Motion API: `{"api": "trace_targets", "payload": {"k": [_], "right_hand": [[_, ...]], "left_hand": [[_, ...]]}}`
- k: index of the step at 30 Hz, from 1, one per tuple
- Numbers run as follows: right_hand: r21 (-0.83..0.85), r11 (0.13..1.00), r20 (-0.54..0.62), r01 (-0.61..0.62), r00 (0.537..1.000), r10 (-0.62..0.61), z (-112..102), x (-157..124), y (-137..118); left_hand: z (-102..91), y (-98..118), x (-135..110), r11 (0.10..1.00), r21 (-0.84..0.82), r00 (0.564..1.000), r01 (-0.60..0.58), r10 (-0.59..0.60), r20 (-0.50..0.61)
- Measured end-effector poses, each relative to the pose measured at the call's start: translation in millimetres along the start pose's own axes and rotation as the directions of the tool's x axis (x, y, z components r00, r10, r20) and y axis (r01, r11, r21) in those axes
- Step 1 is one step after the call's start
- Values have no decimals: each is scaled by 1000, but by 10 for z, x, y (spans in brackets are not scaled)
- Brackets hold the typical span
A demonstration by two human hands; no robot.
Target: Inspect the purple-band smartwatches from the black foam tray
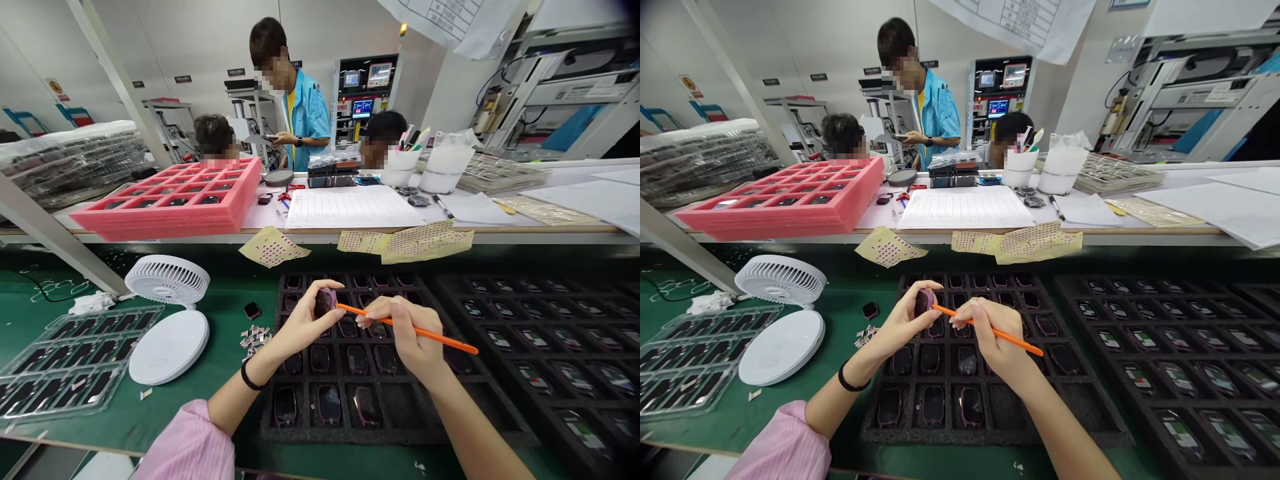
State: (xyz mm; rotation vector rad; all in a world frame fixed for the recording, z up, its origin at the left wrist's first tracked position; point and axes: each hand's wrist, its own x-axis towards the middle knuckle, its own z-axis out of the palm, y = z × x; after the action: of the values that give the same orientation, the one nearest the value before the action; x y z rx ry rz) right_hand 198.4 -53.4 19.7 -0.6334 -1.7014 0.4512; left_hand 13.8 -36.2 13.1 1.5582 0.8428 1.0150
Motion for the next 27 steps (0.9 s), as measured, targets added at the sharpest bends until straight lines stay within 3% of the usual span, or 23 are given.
{"api": "trace_targets", "payload": {"k": [4, 8, 12, 20, 27], "right_hand": [[-97, 995, 22, -4, 1000, 6, -52, 28, 11], [-149, 989, -67, -20, 998, 10, -146, 35, -5], [-157, 987, -138, -12, 990, -10, -220, 20, -32], [-169, 985, -144, -17, 990, -8, -250, -3, -9], [-181, 983, -142, -23, 990, -3, -257, -5, -50]], "left_hand": [[9, -6, 22, 1000, 1, 1000, 19, -20, 9], [-2, -79, 41, 999, 22, 994, 33, -35, 108], [-14, -147, 51, 993, 114, 998, 5, -13, 69], [-8, -149, 51, 988, 155, 997, -3, -10, 82], [-21, -79, 50, 993, 89, 993, 82, -89, 76]]}}
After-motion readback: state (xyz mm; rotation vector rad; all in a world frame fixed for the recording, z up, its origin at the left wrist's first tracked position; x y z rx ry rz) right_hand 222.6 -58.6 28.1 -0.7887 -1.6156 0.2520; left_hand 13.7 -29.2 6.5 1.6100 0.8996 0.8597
